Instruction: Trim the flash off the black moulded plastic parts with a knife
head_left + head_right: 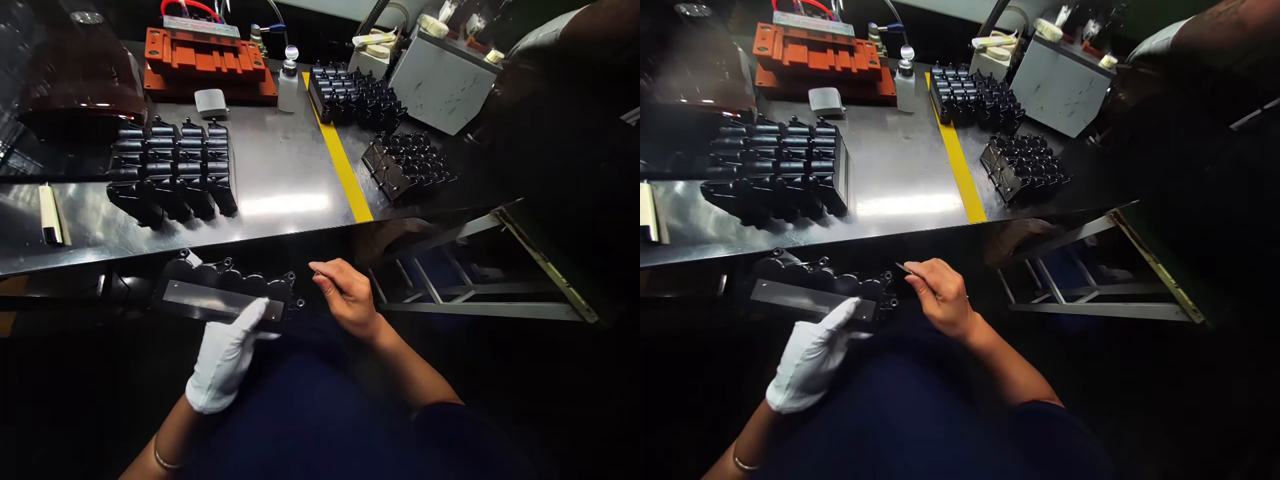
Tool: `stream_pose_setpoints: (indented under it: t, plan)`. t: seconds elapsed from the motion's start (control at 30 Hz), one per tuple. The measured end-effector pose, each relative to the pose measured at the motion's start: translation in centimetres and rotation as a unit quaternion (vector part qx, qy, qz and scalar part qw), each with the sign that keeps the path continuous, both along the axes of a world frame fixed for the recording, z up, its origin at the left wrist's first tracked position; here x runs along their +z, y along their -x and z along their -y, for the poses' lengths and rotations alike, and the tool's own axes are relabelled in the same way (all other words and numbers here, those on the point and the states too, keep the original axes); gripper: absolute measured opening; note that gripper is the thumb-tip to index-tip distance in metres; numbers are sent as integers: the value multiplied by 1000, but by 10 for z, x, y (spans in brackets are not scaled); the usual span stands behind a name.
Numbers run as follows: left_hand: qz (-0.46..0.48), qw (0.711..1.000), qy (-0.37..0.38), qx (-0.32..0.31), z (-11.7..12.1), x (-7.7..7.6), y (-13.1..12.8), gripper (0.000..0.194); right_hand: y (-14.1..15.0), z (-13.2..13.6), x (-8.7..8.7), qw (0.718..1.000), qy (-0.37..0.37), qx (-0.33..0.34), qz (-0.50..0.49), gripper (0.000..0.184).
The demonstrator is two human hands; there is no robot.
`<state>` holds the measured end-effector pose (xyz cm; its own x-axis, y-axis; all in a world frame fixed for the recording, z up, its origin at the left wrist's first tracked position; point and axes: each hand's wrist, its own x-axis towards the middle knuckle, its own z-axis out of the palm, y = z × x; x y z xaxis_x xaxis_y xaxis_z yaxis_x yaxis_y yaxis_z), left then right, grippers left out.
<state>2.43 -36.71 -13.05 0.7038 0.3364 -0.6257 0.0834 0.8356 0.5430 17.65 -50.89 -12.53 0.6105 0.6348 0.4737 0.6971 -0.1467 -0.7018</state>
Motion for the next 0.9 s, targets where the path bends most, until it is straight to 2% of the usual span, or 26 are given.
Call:
stream_pose_setpoints:
  t: [0.07,0.13,0.2,0.27,0.47,0.67,0.77,0.9]
  plan:
    - [-15,996,-85,-6,1,5,-4,34,-1,1,5,996,57,65,24,20]
    - [-35,988,-151,-3,3,13,-8,25,0,0,8,991,105,65,45,24]
    - [-51,984,-168,-5,5,19,-12,16,3,-1,8,989,126,55,54,30]
    - [-56,983,-174,-15,7,22,-14,17,5,-2,6,988,129,55,57,32]
    - [-18,963,-267,-39,6,11,-7,17,9,-3,1,992,110,34,55,31]
    - [-7,920,-388,-59,5,-2,1,26,15,-5,-2,994,107,11,30,31]
    - [-13,913,-402,-69,5,-1,1,27,15,-5,-3,994,105,13,22,31]
    - [-55,922,-375,-74,5,9,-2,20,12,-4,-3,992,120,25,12,35]
